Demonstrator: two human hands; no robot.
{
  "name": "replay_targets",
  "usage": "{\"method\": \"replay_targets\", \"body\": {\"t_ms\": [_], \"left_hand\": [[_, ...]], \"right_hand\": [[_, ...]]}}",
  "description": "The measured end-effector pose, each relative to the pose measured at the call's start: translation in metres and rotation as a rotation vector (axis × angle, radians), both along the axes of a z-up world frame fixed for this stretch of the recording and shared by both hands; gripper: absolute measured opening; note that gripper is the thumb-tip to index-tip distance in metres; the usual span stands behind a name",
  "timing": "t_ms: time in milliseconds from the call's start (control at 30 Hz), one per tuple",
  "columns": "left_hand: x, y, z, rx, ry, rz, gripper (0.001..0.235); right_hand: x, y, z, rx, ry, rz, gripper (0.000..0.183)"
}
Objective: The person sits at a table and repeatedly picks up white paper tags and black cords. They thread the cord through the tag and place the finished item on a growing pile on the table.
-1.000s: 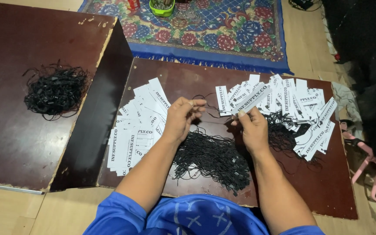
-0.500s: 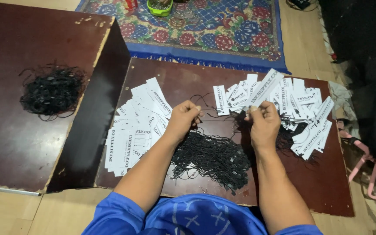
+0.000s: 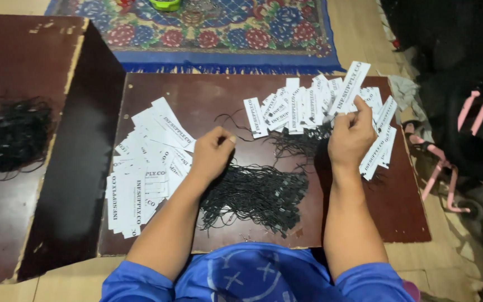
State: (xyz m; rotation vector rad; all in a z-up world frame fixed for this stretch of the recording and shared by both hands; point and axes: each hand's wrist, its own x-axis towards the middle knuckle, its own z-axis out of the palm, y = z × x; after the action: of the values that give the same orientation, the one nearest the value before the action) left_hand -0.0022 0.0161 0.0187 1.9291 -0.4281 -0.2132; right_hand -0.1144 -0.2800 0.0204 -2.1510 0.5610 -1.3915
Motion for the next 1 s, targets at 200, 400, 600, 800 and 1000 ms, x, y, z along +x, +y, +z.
{"method": "replay_targets", "body": {"t_ms": [200, 400, 600, 800, 1000], "left_hand": [[0.003, -0.002, -0.005, 0.018, 0.029, -0.001, 0.012], [0.002, -0.002, -0.005, 0.017, 0.030, -0.004, 0.012], [-0.001, -0.003, -0.001, 0.003, 0.038, -0.018, 0.011], [0.000, -0.005, -0.011, 0.068, 0.049, -0.044, 0.013], [-0.003, -0.007, -0.016, 0.087, 0.011, -0.068, 0.012]], "right_hand": [[-0.003, 0.018, 0.021, 0.003, 0.088, -0.033, 0.036], [-0.009, 0.008, 0.015, 0.125, 0.358, -0.167, 0.032], [-0.007, 0.032, 0.035, 0.195, 0.257, -0.001, 0.018], [-0.027, 0.035, 0.038, 0.099, 0.849, 0.278, 0.017], [-0.045, 0.060, 0.053, 0.045, 1.053, 0.410, 0.019]]}}
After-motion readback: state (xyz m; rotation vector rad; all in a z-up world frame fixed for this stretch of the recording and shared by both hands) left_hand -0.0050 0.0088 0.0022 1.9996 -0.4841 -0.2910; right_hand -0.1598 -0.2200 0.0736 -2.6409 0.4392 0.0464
